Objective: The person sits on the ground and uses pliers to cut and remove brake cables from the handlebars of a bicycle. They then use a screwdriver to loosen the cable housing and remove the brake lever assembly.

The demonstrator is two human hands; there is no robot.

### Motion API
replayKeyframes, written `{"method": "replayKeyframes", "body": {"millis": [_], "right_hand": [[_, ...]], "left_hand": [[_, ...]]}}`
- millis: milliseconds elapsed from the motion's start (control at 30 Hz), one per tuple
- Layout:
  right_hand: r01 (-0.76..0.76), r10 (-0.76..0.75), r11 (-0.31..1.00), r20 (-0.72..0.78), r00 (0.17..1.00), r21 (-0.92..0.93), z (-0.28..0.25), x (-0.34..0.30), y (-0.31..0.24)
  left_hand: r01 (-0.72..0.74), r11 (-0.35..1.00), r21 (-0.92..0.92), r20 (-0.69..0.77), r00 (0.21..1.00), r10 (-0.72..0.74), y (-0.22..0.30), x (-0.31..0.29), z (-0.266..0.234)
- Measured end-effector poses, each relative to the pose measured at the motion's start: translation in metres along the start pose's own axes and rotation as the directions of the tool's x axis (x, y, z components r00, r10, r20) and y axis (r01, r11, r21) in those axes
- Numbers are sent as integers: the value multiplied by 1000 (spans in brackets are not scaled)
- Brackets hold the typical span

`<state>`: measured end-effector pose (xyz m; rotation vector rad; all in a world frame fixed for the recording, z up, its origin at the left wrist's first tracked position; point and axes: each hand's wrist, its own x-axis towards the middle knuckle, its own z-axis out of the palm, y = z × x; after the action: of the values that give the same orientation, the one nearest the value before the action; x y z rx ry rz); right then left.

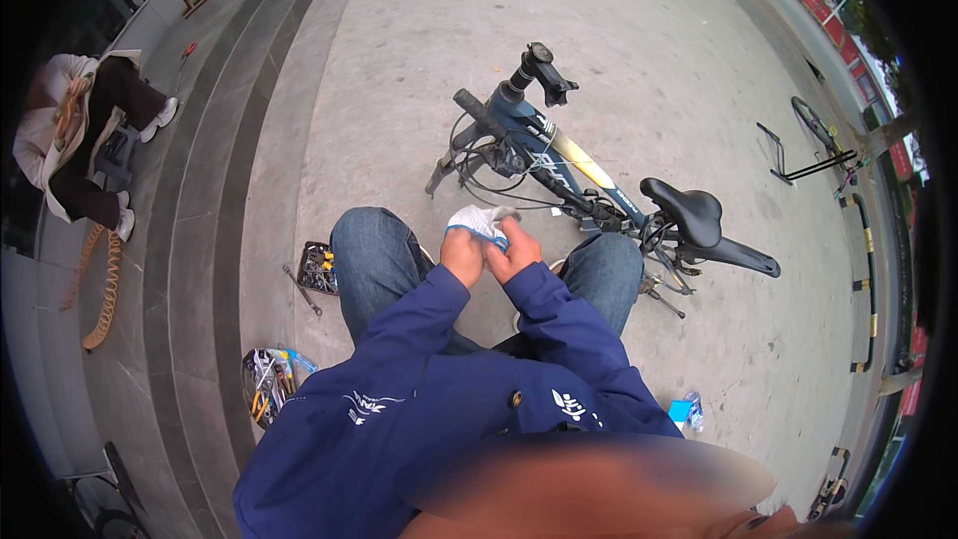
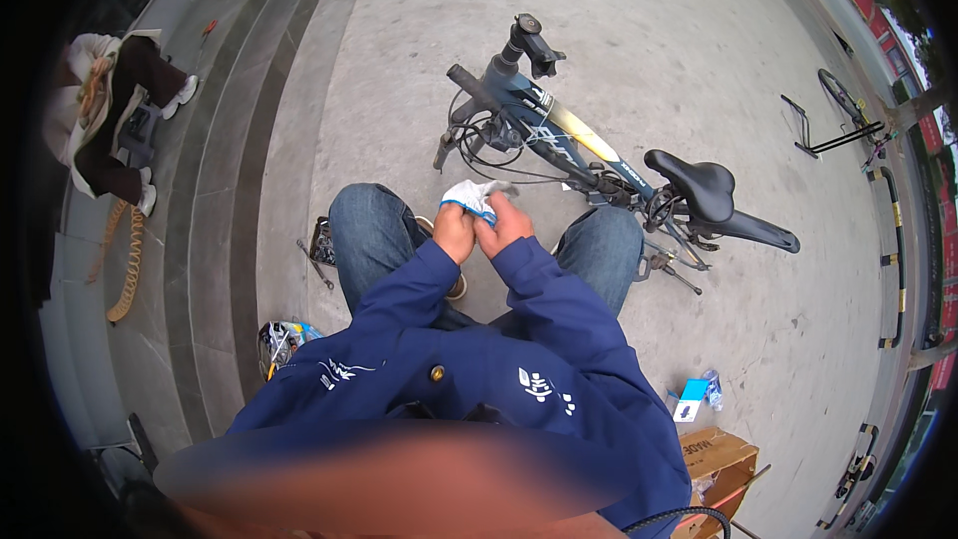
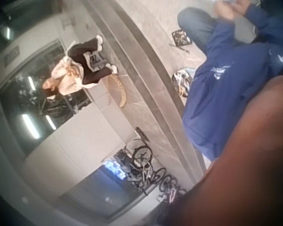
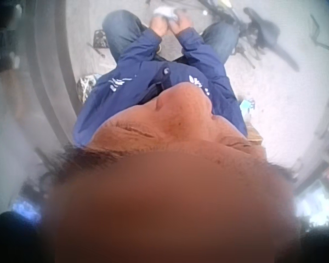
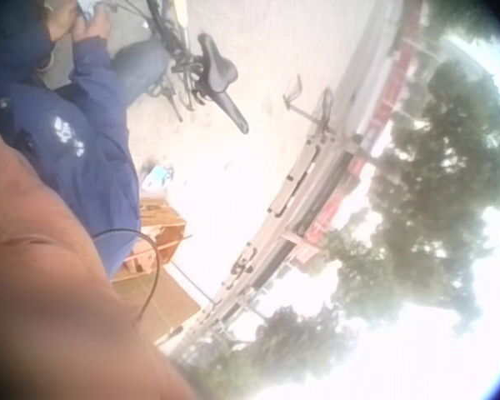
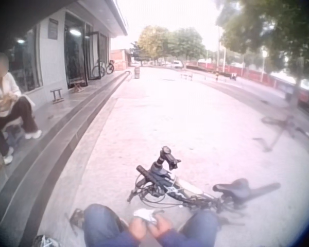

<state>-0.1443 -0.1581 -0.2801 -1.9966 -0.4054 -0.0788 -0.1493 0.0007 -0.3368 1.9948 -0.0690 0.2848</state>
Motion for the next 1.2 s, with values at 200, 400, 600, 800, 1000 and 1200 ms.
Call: {"method": "replayKeyframes", "body": {"millis": [200, 400, 600, 800, 1000, 1200], "right_hand": [[-38, 79, 980, 202, 976, -197, 11, -7, -10], [185, -206, 978, 361, 909, 93, 9, -4, -15], [14, 15, 994, 263, 965, -110, 7, -3, -15], [87, -136, 988, 428, 893, 131, -15, -9, -40], [217, -318, 935, 392, 864, 280, -21, 1, -65], [106, -192, 968, 402, 895, 226, -22, -6, -63]], "left_hand": [[328, 259, -908, 206, 891, -405, 28, 15, -7], [501, 682, -532, 197, 857, -475, 58, 39, -32], [515, -58, -855, 510, 817, -271, 83, 37, -24], [335, -79, -939, 342, 933, -111, 68, 46, -22], [10, 775, -632, 90, 994, 61, 44, 37, -20], [592, 28, -805, 543, 756, -366, 55, 40, -8]]}}
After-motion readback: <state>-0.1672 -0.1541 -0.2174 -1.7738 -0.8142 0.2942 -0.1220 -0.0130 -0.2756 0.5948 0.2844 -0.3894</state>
